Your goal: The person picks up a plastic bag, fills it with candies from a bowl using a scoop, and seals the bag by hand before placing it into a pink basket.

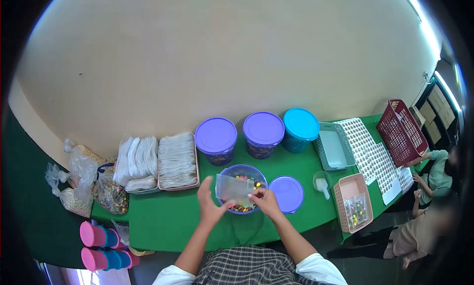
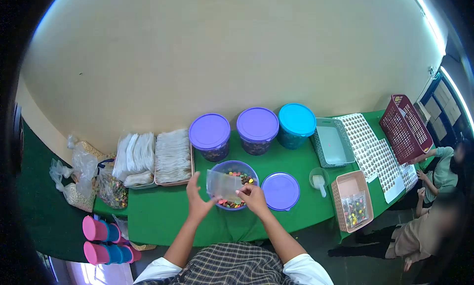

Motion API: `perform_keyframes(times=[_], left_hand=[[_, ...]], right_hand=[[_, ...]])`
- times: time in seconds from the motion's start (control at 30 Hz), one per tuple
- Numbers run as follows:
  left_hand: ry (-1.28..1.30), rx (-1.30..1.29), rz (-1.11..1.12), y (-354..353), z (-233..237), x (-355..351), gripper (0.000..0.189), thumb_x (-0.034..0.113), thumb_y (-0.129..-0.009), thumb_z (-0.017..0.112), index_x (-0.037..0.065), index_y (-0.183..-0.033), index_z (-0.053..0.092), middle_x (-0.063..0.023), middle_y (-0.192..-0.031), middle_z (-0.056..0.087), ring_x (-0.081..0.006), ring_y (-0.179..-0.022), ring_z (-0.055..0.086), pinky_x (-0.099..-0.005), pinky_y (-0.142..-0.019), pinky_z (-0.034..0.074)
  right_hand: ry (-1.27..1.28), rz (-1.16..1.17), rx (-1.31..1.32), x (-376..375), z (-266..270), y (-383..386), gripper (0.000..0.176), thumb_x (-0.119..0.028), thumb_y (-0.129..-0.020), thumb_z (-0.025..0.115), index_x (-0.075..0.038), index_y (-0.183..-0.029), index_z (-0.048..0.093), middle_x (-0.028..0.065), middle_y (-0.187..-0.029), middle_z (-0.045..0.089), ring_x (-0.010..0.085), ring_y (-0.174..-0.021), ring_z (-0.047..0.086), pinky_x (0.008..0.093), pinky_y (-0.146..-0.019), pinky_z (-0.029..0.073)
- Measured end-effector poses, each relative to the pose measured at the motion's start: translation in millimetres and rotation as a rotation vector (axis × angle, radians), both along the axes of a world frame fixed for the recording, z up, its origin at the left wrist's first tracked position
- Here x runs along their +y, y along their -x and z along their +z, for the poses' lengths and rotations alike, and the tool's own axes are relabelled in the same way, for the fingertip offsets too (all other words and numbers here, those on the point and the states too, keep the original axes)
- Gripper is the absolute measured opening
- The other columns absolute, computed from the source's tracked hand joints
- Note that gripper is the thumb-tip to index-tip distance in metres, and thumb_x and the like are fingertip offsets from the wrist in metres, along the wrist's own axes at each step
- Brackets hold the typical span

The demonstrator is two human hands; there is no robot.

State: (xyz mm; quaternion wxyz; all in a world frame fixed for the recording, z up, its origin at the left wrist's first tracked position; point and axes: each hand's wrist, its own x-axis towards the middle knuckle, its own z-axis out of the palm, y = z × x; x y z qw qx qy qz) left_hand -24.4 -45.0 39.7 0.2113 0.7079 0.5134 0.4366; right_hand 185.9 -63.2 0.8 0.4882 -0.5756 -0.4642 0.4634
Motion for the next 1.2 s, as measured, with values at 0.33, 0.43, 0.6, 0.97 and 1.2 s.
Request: perform_keyframes(times=[0.33,0.43,0.6,0.97,1.2], left_hand=[[-0.048,0.294,-0.633,-2,-5,14,0.083,0.028,-0.058,0.078,0.006,-0.129,0.04,-0.015,-0.126,0.047,-0.0325,-0.124,0.042,-0.0517,-0.113,0.019],[-0.032,0.225,-0.605,0,-4,11,0.075,0.024,-0.056,0.075,0.006,-0.121,0.043,-0.0123,-0.118,0.051,-0.0328,-0.113,0.05,-0.0483,-0.111,0.025],[0.175,0.121,-0.547,3,-5,14,0.081,0.028,-0.059,0.074,0.007,-0.129,0.038,-0.0146,-0.119,0.05,-0.0325,-0.114,0.05,-0.043,-0.102,0.035],[0.781,-0.215,-0.823,27,-45,16,0.083,0.029,-0.079,0.068,0.005,-0.143,0.022,-0.014,-0.133,0.044,-0.0241,-0.119,0.047,-0.0387,-0.102,0.034],[0.97,-0.243,-0.8,44,-38,6,0.074,0.037,-0.084,0.065,0.002,-0.141,0.031,-0.0144,-0.134,0.045,-0.0216,-0.124,0.043,-0.0326,-0.103,0.034]], right_hand=[[0.117,0.247,0.164,-7,8,8,0.024,-0.018,-0.081,0.072,-0.006,-0.067,0.057,-0.0002,-0.064,0.058,0.0054,-0.059,0.053,0.0219,-0.055,0.042],[0.115,0.219,0.202,-11,4,15,0.02,-0.019,-0.082,0.07,-0.006,-0.072,0.059,0.001,-0.067,0.059,0.0085,-0.061,0.054,0.0235,-0.057,0.043],[-0.571,0.057,-0.466,-18,61,14,0.019,-0.025,-0.081,0.068,-0.007,-0.083,0.063,0.0065,-0.09,0.064,0.0206,-0.094,0.059,0.0415,-0.089,0.04],[-0.245,0.524,-0.451,8,37,-27,0.023,-0.025,-0.085,0.062,-0.013,-0.104,0.066,0.0053,-0.129,0.056,0.0252,-0.137,0.03,0.0588,-0.107,-0.013],[-0.214,0.416,-0.271,3,16,-15,0.02,-0.027,-0.089,0.059,-0.009,-0.096,0.065,0.0053,-0.127,0.058,0.0284,-0.139,0.025,0.0585,-0.108,-0.013]])
